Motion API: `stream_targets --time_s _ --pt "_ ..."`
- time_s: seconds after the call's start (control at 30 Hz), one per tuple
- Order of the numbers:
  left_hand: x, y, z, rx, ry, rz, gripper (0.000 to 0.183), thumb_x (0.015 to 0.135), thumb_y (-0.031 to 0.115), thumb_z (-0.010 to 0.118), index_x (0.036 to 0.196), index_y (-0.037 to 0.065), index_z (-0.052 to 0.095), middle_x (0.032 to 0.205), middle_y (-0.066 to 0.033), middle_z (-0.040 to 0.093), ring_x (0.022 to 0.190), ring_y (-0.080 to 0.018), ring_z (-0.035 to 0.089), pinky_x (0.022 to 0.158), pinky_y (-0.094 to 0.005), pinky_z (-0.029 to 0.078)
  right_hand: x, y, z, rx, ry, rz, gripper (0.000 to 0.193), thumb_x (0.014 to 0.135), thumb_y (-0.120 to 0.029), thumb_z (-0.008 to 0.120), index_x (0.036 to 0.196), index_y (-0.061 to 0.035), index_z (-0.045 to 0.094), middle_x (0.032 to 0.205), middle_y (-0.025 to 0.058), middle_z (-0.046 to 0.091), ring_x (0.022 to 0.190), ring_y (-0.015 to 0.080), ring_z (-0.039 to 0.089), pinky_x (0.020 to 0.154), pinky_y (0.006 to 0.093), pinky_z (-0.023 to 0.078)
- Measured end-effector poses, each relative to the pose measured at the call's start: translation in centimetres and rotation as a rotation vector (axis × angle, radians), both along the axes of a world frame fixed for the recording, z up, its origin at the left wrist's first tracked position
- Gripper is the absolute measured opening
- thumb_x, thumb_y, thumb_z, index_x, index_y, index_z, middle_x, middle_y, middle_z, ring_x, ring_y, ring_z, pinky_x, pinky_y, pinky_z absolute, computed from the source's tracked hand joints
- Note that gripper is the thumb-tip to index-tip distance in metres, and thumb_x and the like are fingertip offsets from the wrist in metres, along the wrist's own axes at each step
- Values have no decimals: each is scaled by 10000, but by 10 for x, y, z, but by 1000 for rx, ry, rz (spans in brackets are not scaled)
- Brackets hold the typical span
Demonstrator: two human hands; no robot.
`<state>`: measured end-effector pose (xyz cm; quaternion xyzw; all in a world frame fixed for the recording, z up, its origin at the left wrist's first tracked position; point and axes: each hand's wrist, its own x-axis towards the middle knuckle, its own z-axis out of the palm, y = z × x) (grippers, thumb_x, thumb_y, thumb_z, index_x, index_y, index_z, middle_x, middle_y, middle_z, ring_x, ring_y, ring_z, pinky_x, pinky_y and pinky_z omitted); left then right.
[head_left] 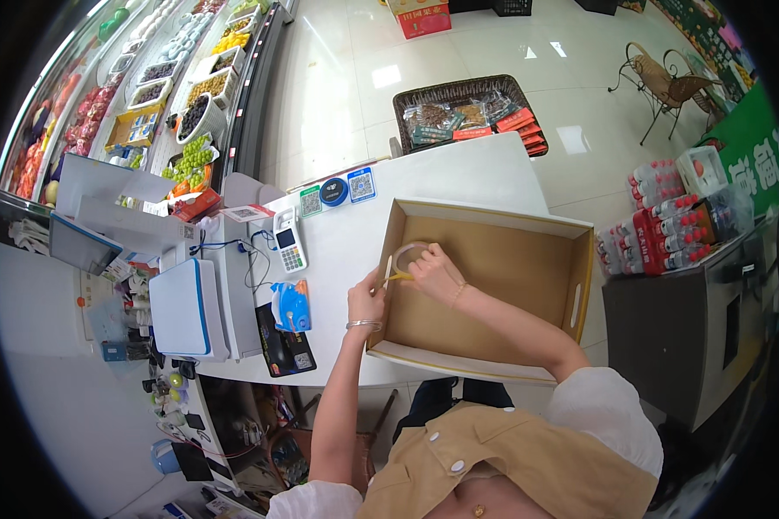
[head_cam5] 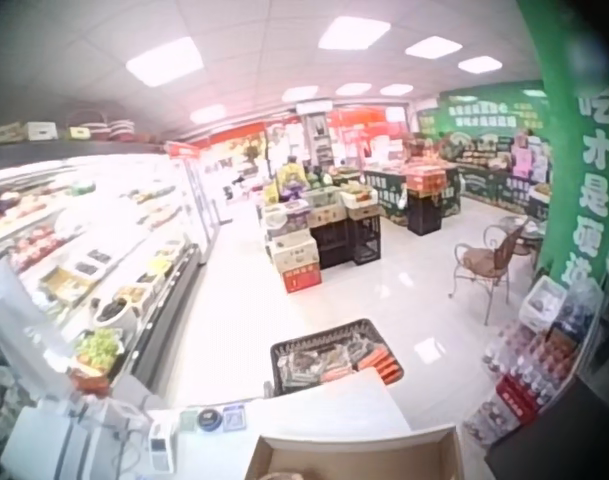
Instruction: The person assembles a cardboard box by folding and taping its edges. They then retrieve a pink sheet from a shelf, place it on the counter, and begin rolling it into a cylindrical shape.
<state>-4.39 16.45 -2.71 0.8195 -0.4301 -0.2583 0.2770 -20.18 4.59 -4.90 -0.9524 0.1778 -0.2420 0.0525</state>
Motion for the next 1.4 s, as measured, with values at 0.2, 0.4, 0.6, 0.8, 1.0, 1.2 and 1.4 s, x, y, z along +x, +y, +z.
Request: stream_targets --time_s 0.2,0.4,0.6,0.8,1.0,1.2,1.4 --pt "0 13 3 22 44 107 403 820 -2 590 1204 113 629 841 -158 701 739 -232 694 667 -331 533 -80 -43 -14 -90 388 -20 371 815 -434 615 765 -67 602 731 66 612 824 221 582 896 381 394" --pt "-8 24 9 29 32 174 347 835 58 598 1171 129 646 827 -187 682 743 -295 679 676 -373 521 -147 -49 -6 -19 502 -106 372 861 -401 594 972 -48 559 967 100 583 993 246 524 928 429 380" --pt "-9 19 27 153 88 164 382 816 100 612 1192 158 634 880 -198 678 791 -356 663 706 -414 515 -143 -35 -8 100 531 -260 347 881 -356 579 1026 -41 561 1046 121 561 1036 268 509 953 470 369" --pt "12 5 17 225 -30 -22 722 739 118 680 1402 206 411 1088 -168 656 896 -359 643 772 -448 522 -103 -6 7 127 466 -378 543 779 -374 682 1165 -23 533 1175 158 515 1172 321 440 990 510 328" --pt "22 -8 41 336 -180 -222 791 714 136 696 1426 170 353 1041 -195 651 932 -378 635 775 -462 524 -20 26 53 96 324 -17 946 672 -445 762 1402 -12 344 1484 145 294 1400 292 226 1110 502 224" --pt "24 -6 39 495 -202 -244 403 706 194 712 1082 68 640 839 -205 676 831 -387 655 737 -464 533 47 11 42 -60 303 154 1003 677 -503 748 1430 -15 301 1532 126 220 1437 268 152 1147 517 163" --pt "13 7 30 386 -210 -84 243 704 165 707 914 43 708 797 -181 687 763 -347 669 730 -421 543 48 11 40 181 38 177 751 681 -355 772 1267 -23 439 1371 157 380 1307 307 329 1082 456 290"
